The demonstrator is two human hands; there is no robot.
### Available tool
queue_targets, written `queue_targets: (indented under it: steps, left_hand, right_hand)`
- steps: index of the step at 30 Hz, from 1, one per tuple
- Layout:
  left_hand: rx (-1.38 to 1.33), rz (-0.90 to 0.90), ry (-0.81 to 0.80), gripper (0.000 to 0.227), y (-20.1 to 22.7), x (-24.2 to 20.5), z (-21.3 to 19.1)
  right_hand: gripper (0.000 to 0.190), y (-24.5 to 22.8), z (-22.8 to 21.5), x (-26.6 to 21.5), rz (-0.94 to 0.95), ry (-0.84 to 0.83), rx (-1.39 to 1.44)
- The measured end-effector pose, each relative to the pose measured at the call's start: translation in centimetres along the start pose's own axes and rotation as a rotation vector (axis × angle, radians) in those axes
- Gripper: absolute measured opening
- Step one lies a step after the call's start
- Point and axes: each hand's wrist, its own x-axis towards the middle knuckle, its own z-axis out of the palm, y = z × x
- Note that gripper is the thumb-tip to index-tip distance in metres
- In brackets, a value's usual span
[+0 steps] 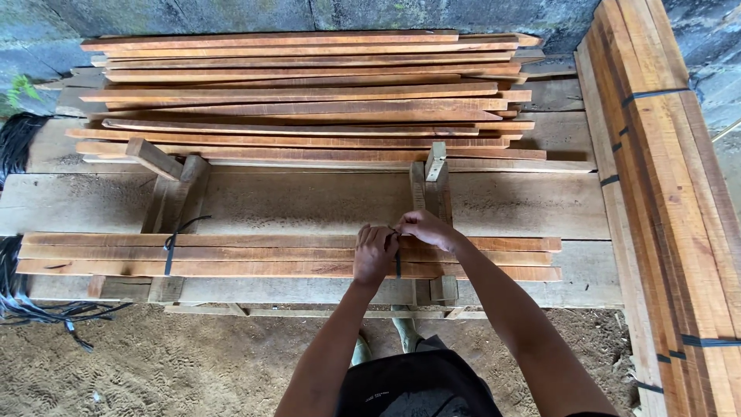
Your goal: Organizing and bundling wooden stakes using plastic ties at a workbench.
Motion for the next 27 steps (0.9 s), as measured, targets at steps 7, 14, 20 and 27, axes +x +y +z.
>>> queue_targets:
  steps: [7,14,20,27]
  left_hand:
    - [-0.101,-0.015,-0.159,0.009,1.2,1.0,-1.9]
    - [-0.001,0.121,-0.267,0.013,2.0,1.5,-3.1]
    - [-0.014,0.091,-0.154,0.016,2.0,0.7,-3.5]
    - [-0.082,0.024,-0.167,0.021,1.1,-0.3,-2.9]
  right_hand:
    - [0.014,2.4,0.1,1.2,-0.172,-0.002,-0.092]
    - [0.015,3.5,0.9,1.4,-0.21,0.238,-0.409]
    - [0.018,2.0,0.5,-0.1,-0.212,0.237,-0.245]
    - [0.025,2.6,-0.1,-0.1,-0.142,0.26,0.077]
